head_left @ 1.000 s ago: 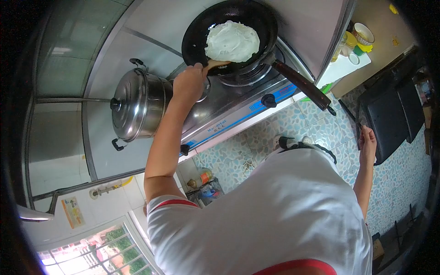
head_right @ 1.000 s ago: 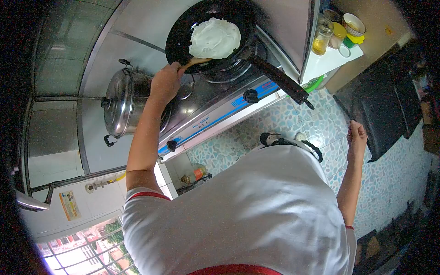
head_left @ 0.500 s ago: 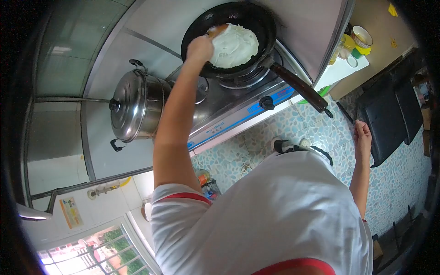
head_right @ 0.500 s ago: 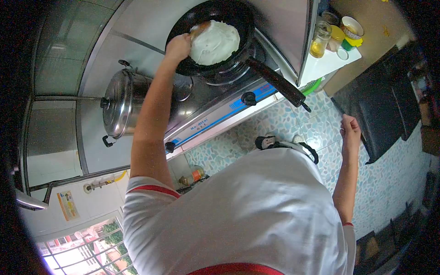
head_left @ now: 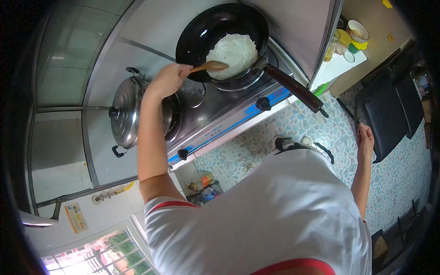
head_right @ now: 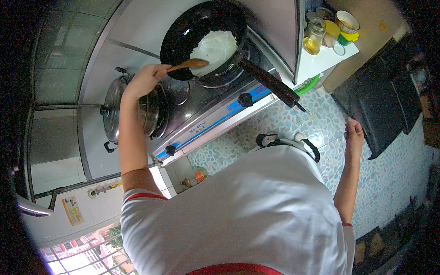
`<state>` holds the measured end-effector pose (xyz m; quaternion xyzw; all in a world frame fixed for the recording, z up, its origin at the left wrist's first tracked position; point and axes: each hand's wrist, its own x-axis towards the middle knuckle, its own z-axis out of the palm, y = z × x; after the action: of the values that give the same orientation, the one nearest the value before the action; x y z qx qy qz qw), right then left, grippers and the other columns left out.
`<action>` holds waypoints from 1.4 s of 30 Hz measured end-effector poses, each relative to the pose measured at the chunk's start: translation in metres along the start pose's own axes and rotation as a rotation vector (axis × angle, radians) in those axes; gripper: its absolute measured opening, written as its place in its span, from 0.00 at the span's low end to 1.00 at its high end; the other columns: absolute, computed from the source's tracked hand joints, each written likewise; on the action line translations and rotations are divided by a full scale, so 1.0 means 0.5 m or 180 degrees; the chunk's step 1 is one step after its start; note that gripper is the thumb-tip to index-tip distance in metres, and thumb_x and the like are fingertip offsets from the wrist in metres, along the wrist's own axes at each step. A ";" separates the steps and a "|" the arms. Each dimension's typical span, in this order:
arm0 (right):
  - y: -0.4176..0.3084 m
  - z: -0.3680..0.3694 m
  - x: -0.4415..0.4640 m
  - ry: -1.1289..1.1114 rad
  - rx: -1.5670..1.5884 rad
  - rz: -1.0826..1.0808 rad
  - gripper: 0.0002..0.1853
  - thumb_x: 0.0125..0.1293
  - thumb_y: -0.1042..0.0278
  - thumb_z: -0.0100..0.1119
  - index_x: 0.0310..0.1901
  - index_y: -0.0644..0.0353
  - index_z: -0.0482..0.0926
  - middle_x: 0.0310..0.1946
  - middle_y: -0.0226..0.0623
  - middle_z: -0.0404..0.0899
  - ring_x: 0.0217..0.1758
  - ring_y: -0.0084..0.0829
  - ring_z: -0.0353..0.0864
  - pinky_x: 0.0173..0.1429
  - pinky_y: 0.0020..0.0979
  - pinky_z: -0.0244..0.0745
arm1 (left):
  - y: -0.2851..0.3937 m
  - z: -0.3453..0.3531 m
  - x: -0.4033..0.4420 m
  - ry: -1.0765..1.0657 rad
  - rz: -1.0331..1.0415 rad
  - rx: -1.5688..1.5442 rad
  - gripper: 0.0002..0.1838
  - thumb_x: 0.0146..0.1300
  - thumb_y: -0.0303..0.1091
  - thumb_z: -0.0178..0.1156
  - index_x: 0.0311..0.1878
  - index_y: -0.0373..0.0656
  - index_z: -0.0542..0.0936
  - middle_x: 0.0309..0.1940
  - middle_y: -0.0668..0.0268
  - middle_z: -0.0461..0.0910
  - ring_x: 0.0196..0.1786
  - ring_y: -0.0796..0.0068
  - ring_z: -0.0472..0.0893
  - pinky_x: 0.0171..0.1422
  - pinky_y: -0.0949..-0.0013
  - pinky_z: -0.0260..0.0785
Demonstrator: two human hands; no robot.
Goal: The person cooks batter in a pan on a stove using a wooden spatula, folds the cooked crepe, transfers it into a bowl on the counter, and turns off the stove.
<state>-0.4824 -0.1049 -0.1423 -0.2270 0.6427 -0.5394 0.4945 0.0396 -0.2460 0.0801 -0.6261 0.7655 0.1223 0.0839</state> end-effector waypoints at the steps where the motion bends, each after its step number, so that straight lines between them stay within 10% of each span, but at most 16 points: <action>1: -0.002 0.002 0.001 0.0019 -0.0030 0.0012 0.05 0.61 0.62 0.57 0.29 0.51 0.75 0.22 0.17 0.67 0.23 0.10 0.60 0.28 0.14 0.54 | -0.011 -0.007 -0.011 -0.0032 -0.0073 0.0133 0.14 0.62 0.32 0.49 0.49 0.40 0.76 0.39 0.50 0.78 0.40 0.56 0.77 0.46 0.66 0.67; 12: -0.015 0.038 0.011 -0.0144 -0.0046 -0.0025 0.07 0.61 0.61 0.56 0.28 0.51 0.75 0.20 0.18 0.65 0.21 0.10 0.58 0.26 0.15 0.52 | -0.098 0.032 0.125 0.0875 -0.0866 0.0854 0.16 0.61 0.35 0.46 0.50 0.49 0.76 0.42 0.49 0.76 0.46 0.53 0.75 0.49 0.57 0.68; 17: -0.001 0.030 0.005 -0.0102 -0.0077 0.0029 0.09 0.62 0.60 0.56 0.27 0.50 0.75 0.19 0.18 0.64 0.21 0.11 0.57 0.25 0.15 0.51 | -0.030 0.066 0.198 0.1307 -0.0215 -0.0016 0.18 0.64 0.40 0.42 0.51 0.44 0.75 0.41 0.50 0.77 0.44 0.49 0.75 0.50 0.55 0.66; 26: 0.006 -0.006 -0.004 0.0054 -0.0062 0.0126 0.06 0.60 0.62 0.58 0.27 0.50 0.74 0.22 0.17 0.67 0.24 0.10 0.60 0.29 0.15 0.54 | 0.102 0.117 0.063 -0.0065 -0.0462 0.0192 0.17 0.65 0.41 0.41 0.47 0.44 0.75 0.37 0.49 0.77 0.42 0.49 0.77 0.48 0.55 0.67; 34: -0.002 0.018 0.021 -0.0222 -0.0010 0.0124 0.06 0.60 0.63 0.57 0.27 0.51 0.74 0.22 0.18 0.68 0.24 0.10 0.61 0.29 0.14 0.54 | -0.017 0.103 0.140 0.0894 -0.0529 0.0433 0.13 0.57 0.31 0.44 0.36 0.36 0.77 0.35 0.47 0.77 0.40 0.48 0.77 0.44 0.54 0.70; 42: 0.007 0.003 0.025 -0.0176 -0.0144 0.0117 0.05 0.60 0.63 0.57 0.29 0.51 0.75 0.22 0.17 0.67 0.23 0.09 0.60 0.28 0.14 0.55 | 0.101 0.079 0.026 -0.0055 -0.0336 0.0924 0.14 0.56 0.30 0.44 0.32 0.35 0.79 0.35 0.49 0.78 0.40 0.50 0.78 0.44 0.56 0.71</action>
<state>-0.4851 -0.1148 -0.1505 -0.2411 0.6449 -0.5090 0.5166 -0.0133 -0.2371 0.0426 -0.6457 0.7404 0.0111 0.1864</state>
